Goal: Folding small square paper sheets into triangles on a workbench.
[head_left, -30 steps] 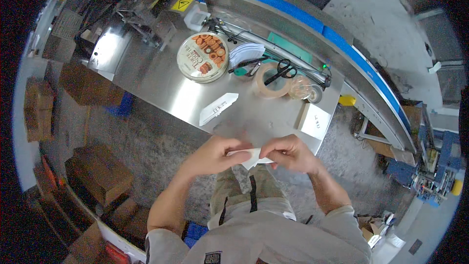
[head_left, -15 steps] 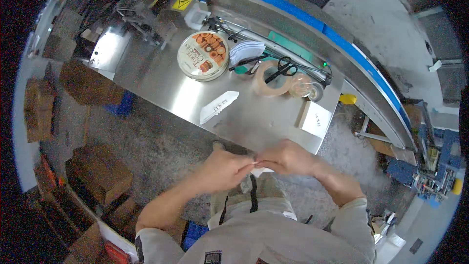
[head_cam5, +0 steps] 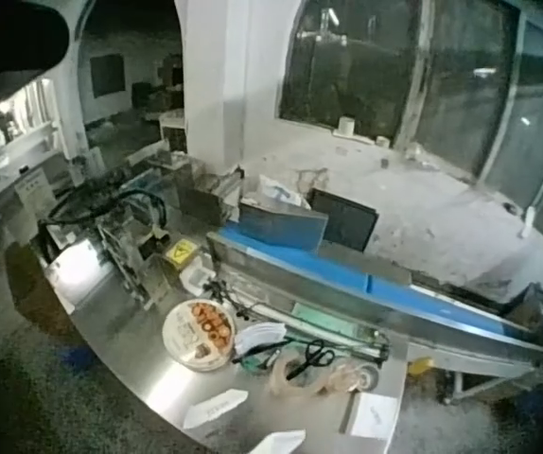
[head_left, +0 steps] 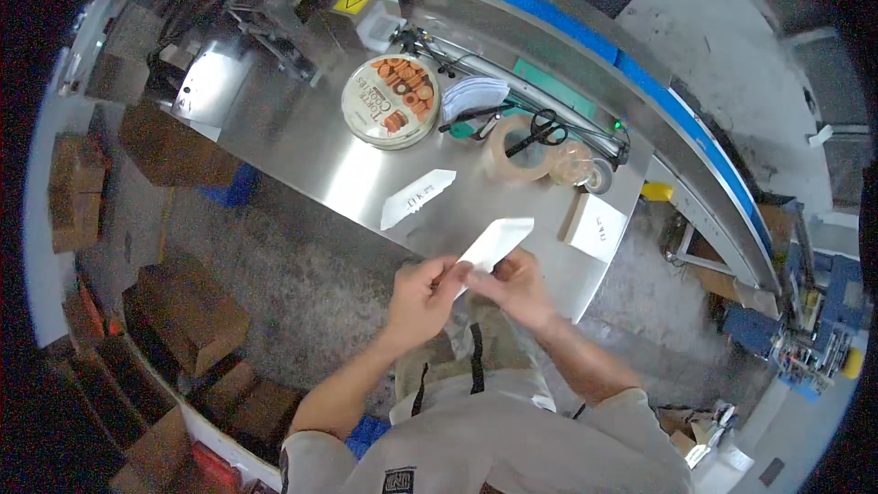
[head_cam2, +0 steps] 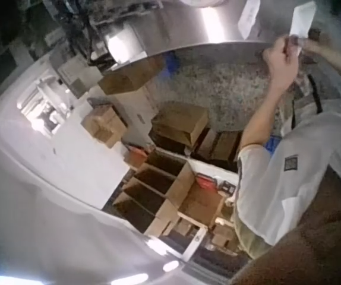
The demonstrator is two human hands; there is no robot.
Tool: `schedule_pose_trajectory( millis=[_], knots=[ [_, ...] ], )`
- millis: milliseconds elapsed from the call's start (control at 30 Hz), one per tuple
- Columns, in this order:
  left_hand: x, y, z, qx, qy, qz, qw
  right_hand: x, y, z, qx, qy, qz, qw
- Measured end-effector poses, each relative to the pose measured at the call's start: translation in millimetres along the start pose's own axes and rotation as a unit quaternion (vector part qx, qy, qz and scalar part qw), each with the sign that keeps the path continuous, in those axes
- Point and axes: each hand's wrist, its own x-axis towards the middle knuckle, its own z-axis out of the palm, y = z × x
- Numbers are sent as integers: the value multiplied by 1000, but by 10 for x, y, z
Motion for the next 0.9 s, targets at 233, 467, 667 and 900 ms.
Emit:
schedule_pose_trajectory(
  millis=[233,467,667,900],
  knots=[
    [68,-131,84,6,9,3,1000,87,-2,51,-43,65,4,997],
    [44,7,-18,30,-79,-3,996,16,-95,-104,-52,55,14,997],
    [172,-255,-53,-19,50,8,999,170,-226,-206,-415,188,-306,836],
    [313,-318,119,-296,-43,-209,931,136,133,-61,-493,90,-359,787]
  ],
)
